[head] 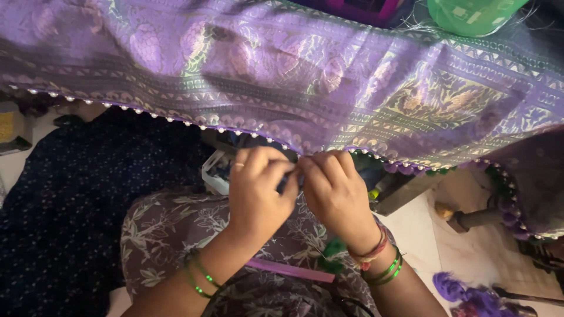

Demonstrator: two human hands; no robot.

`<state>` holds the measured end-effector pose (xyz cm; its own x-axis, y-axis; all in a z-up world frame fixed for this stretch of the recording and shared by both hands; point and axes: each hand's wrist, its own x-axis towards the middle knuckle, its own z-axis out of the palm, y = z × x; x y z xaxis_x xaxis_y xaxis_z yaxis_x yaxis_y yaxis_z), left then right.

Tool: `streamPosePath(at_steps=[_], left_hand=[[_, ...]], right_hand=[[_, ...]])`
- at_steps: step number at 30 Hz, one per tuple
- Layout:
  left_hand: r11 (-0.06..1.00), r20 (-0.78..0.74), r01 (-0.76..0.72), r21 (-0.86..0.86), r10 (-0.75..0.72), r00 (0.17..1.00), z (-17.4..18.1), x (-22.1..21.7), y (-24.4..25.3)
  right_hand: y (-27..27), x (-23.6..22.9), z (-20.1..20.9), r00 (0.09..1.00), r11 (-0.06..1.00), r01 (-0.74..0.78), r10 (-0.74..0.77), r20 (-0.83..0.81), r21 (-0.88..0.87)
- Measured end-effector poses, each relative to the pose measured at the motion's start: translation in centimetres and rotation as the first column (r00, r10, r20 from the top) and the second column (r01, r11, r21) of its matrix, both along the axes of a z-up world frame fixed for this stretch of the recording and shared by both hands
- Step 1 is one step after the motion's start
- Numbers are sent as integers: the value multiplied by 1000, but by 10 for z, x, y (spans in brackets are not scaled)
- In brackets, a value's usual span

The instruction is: Sewing and attaching purple pom-pom fringe to the edge of a decorative purple cloth.

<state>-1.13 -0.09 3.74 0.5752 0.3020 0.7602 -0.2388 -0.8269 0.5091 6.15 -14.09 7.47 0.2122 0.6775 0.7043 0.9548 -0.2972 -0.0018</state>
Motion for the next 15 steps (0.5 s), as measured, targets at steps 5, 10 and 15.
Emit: streamPosePath(at_steps=[5, 10, 15], left_hand=[[996, 14, 87, 31, -88, 996, 12, 6, -3], [864, 0, 396, -311, -416, 909, 1, 18, 14], [827, 12, 455, -330, -478, 878, 4, 14, 19]], right_hand=[[-8, 11, -5, 970, 991, -16, 48, -238, 133], [-27, 17, -17, 753, 975, 31, 121, -647, 219], [-34, 14, -21, 489, 942, -2, 294, -822, 336]])
